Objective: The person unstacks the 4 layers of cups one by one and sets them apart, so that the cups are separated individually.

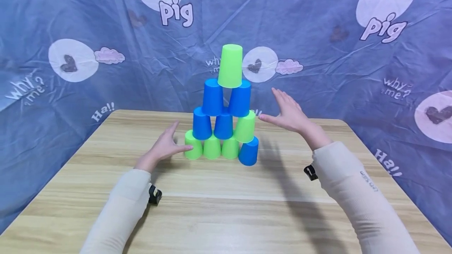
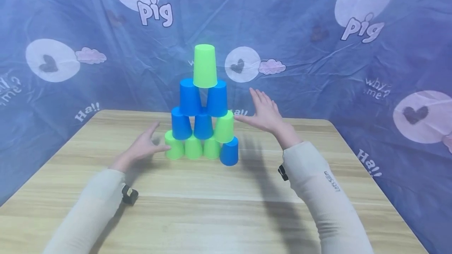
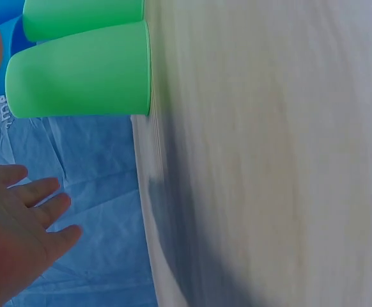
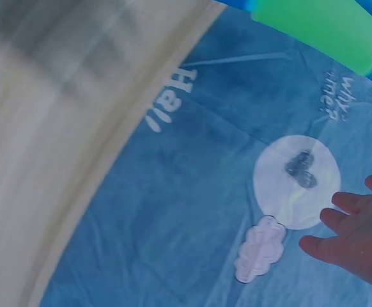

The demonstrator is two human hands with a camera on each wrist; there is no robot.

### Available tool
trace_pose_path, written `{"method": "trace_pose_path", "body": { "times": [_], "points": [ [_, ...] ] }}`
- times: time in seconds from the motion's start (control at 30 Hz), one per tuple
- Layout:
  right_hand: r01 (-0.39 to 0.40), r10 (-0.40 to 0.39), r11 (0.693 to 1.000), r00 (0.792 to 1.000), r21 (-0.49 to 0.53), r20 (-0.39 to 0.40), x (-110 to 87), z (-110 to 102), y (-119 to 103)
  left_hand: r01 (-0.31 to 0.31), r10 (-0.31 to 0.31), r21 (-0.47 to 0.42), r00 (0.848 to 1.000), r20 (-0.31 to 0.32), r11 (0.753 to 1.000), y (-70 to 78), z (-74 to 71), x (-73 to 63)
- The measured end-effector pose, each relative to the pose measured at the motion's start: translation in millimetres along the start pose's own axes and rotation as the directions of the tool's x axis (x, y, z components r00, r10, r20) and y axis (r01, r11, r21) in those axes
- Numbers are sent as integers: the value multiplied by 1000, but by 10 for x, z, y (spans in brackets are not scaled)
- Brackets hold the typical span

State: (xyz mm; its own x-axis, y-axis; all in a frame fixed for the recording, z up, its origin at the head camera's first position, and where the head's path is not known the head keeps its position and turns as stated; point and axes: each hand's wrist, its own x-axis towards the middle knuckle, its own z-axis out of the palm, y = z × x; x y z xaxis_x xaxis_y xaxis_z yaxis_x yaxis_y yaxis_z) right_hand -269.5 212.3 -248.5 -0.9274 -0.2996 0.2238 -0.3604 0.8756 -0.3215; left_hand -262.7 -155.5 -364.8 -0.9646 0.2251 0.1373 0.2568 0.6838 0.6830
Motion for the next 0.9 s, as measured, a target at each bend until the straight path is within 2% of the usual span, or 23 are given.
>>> {"method": "trace_pose_path", "body": {
  "times": [0.13, 0.27, 0.57, 0.7, 0.9],
  "points": [
    [-6, 6, 998, 1000, 56, -2, 65, -124, -75, -4, 3, -95, 1000, -3, 995, -4, 55, 5],
    [-13, 14, 992, 1000, 127, -2, 139, -214, -157, -8, 8, -152, 1000, -3, 988, -8, 92, 12],
    [-26, 31, 973, 999, 228, -18, 285, -280, -318, -4, 4, -186, 1000, 1, 983, -13, 113, 21],
    [-27, 38, 959, 999, 284, -35, 340, -307, -428, 8, -3, -258, 1000, 21, 966, -25, 141, 19],
    [18, 18, 927, 996, 373, -92, 407, -342, -594, 11, 3, -370, 999, 38, 929, -37, 196, 28]
  ]
}}
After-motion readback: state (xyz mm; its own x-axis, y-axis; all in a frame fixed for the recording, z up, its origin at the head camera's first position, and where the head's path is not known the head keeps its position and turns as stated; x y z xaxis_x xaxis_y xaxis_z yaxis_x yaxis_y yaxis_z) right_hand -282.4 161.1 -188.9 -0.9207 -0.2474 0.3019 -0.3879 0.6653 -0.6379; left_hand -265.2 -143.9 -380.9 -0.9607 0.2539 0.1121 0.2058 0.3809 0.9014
